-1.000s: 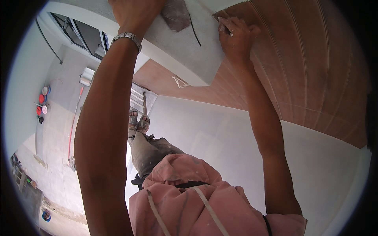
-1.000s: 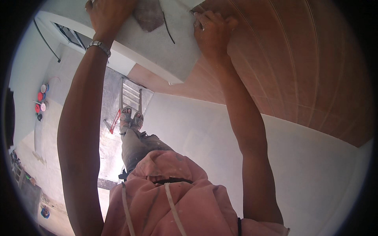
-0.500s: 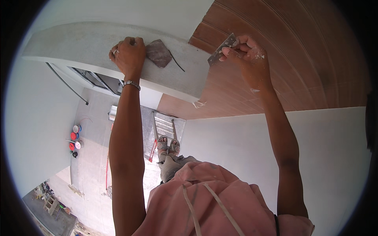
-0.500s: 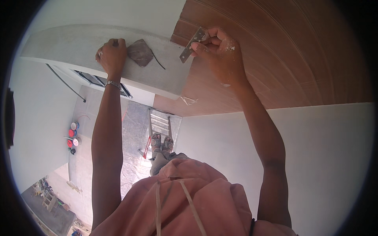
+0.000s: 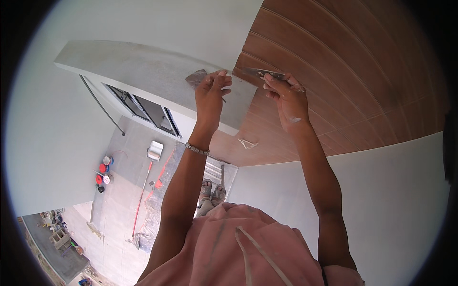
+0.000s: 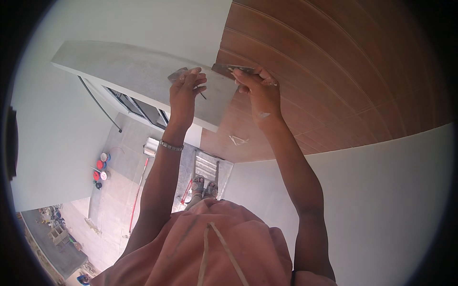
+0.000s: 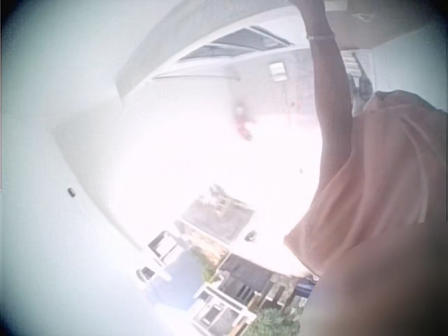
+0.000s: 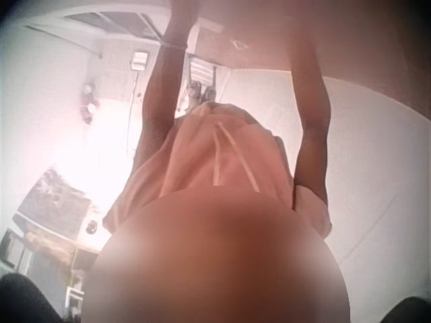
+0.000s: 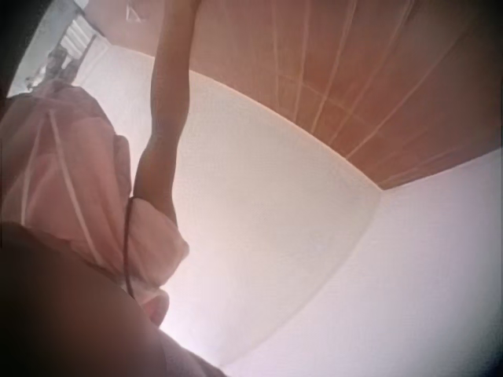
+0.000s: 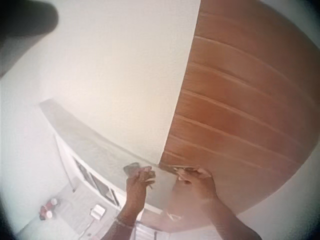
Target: The person applies grout to the joints between ceiling tiles using a small tool and a sponge. They work along the seams of the wood-patterned ceiling, smoothing and cleaning the grout lines while standing on a ladder.
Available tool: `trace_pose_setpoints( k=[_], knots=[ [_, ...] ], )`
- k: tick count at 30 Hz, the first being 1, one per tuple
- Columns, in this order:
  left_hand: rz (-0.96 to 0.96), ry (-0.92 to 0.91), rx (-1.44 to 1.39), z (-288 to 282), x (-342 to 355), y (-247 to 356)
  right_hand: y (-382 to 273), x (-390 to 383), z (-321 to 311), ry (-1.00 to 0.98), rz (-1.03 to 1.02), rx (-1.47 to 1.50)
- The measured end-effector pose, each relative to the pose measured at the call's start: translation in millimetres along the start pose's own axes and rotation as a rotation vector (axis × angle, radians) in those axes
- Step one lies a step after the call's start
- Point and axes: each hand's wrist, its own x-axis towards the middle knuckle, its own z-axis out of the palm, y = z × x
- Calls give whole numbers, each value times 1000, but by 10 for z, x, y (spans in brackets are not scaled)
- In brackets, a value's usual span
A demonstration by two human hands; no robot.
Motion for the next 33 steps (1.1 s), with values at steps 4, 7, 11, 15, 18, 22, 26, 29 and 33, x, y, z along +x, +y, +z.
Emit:
trace_pose_setpoints(
  k=[4,7,11,15,18,22,26,29,33],
  knots=[
    [-281,-90,-472,466,-257,-152,191,87,52,-2,45,16],
    [-300,-44,-603,555,-207,-196,252,158,36,10,63,-62],
    [-341,81,-611,573,-96,-381,52,217,-78,-98,18,-485],
    [-331,231,-501,470,210,-677,-849,405,-451,104,-882,-1170],
    [-266,301,-425,513,418,-837,-1786,611,-797,353,-1422,-1338],
    [-169,433,-500,728,553,-924,-2608,898,-1118,428,-1919,-1632],
    [-123,478,-599,907,611,-938,-2677,1022,-1329,450,-1977,-1773],
    [-88,507,-639,1008,666,-932,-2670,1079,-1413,427,-2025,-1778],
    [-96,558,-627,1114,723,-939,-2733,1135,-1479,345,-2041,-1747]
  ],
)
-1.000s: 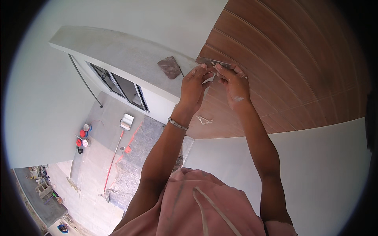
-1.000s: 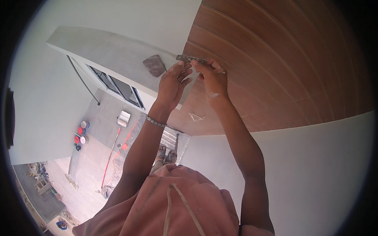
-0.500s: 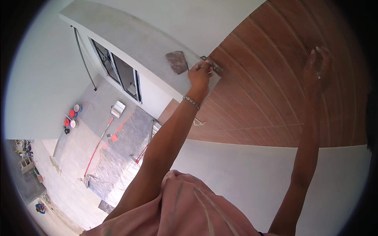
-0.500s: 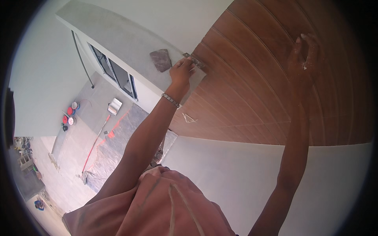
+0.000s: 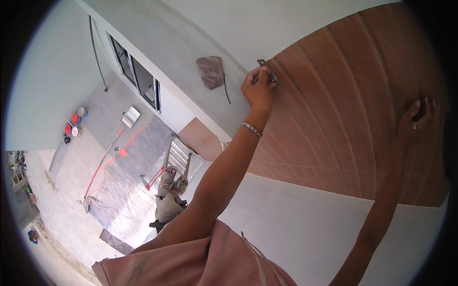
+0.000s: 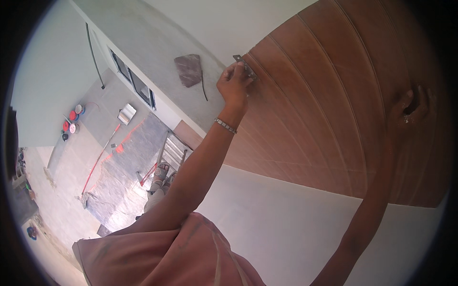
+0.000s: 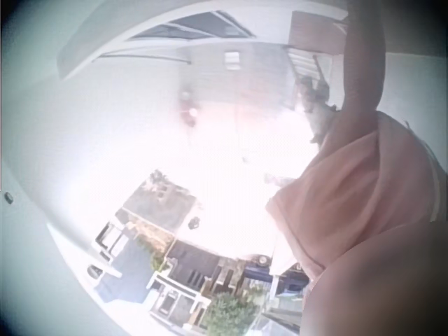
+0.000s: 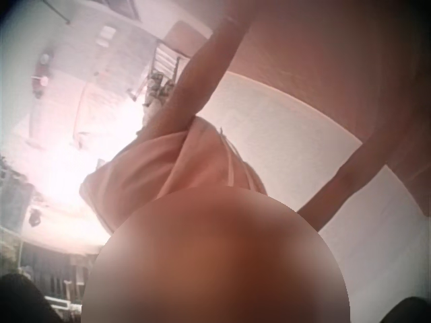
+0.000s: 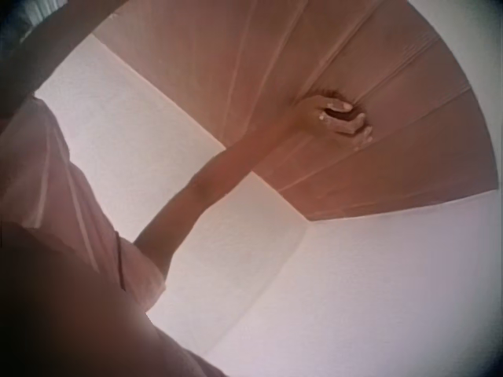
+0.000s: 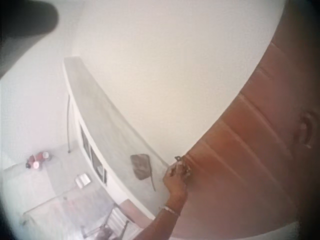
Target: The person applies grout to the joints between ceiling tiles using a small tool and a sponge. They work along the seams of the wood-patterned ceiling, smoothing and cleaning the grout lines while standing on a ladder.
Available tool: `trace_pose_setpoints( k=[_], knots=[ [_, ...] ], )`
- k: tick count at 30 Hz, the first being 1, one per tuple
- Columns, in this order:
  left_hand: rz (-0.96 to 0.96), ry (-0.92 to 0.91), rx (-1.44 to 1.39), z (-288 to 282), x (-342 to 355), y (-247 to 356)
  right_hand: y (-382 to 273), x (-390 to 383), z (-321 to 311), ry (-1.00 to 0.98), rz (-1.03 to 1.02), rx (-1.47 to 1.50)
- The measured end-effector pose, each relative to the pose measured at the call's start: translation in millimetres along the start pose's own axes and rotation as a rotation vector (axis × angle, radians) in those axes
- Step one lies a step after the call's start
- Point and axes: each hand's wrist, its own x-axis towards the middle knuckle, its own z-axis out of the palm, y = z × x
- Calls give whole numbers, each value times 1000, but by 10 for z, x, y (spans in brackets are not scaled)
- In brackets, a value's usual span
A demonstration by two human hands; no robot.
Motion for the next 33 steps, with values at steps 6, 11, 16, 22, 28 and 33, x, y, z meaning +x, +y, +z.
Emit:
trace_pose_setpoints(
  k=[6,11,16,22,28,33],
  knots=[
    [83,-27,13,69,45,-16,88,-50,3,-2,-25,-5],
    [15,-25,-48,44,60,37,174,-47,4,-9,-69,-13],
    [-34,-70,-89,88,70,100,161,-62,-1,-25,-37,-49],
    [-31,-75,-81,134,88,99,101,-42,-12,-46,-11,-53],
    [-24,-60,-80,145,63,89,20,-1,-41,-52,-50,-97],
    [-26,6,-89,157,0,110,107,-15,-26,-34,-62,-99]
  ],
)
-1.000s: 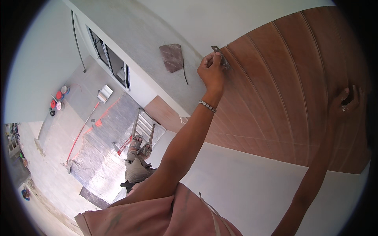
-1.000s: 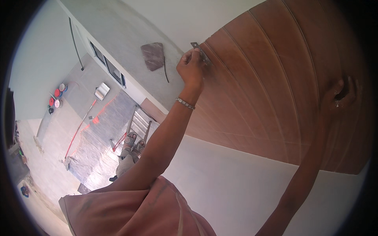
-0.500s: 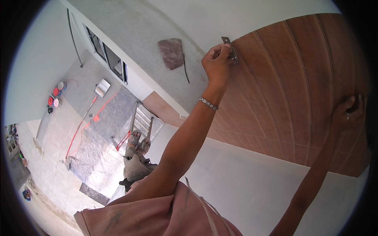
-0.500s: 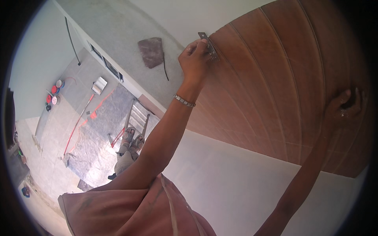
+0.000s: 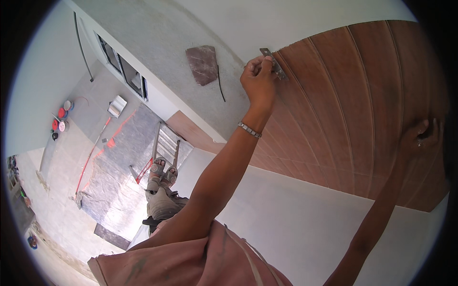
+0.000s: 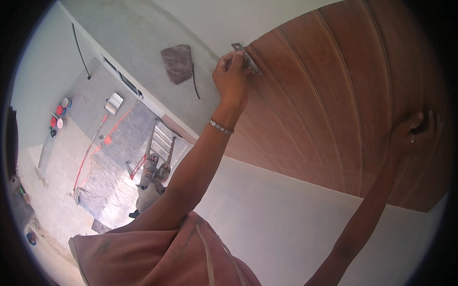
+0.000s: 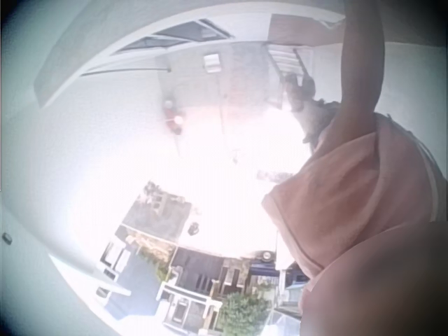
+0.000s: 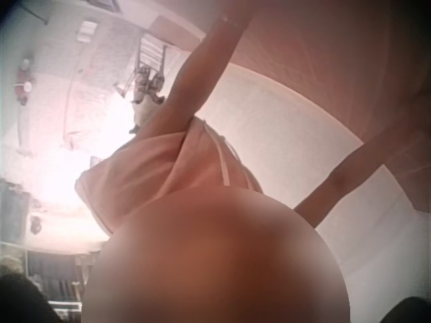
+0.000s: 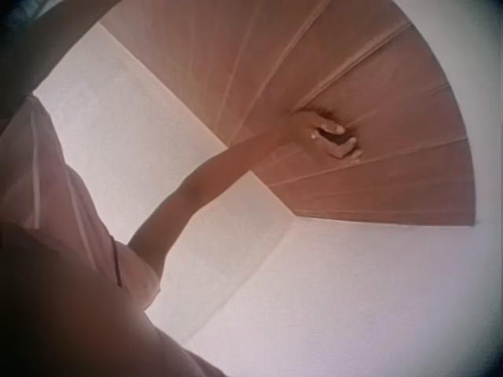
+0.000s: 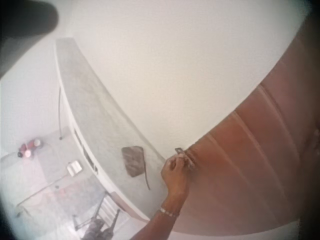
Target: The person applies grout to the joints between ceiling tiles using a small tool and a sponge. They work along the seams of the wood-patterned ceiling, smoothing and cleaning the grout lines while standing on a ladder.
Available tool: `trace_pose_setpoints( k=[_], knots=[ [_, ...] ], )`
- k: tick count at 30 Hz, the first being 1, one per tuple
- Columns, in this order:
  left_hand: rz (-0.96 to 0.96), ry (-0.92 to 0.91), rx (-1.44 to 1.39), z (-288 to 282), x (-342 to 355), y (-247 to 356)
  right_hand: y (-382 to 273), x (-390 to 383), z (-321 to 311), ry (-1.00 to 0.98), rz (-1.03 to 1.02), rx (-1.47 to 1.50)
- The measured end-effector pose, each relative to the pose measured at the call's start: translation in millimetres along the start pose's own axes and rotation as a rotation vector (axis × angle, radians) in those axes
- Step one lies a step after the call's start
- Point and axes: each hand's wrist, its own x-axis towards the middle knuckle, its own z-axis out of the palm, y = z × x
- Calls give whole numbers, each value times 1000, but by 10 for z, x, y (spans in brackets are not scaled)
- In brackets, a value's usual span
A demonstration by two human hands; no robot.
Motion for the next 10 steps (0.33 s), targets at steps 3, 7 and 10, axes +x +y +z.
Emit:
trace_pose_setpoints(
  k=[3,7,10],
  knots=[
    [-18,-34,-27,-26,35,-6,88,-83,16,-17,-2,-26],
    [-9,-68,27,-56,75,-36,168,-229,51,-56,88,-46],
    [8,-58,-15,-71,84,-68,234,-286,75,-69,117,3]
  ],
)
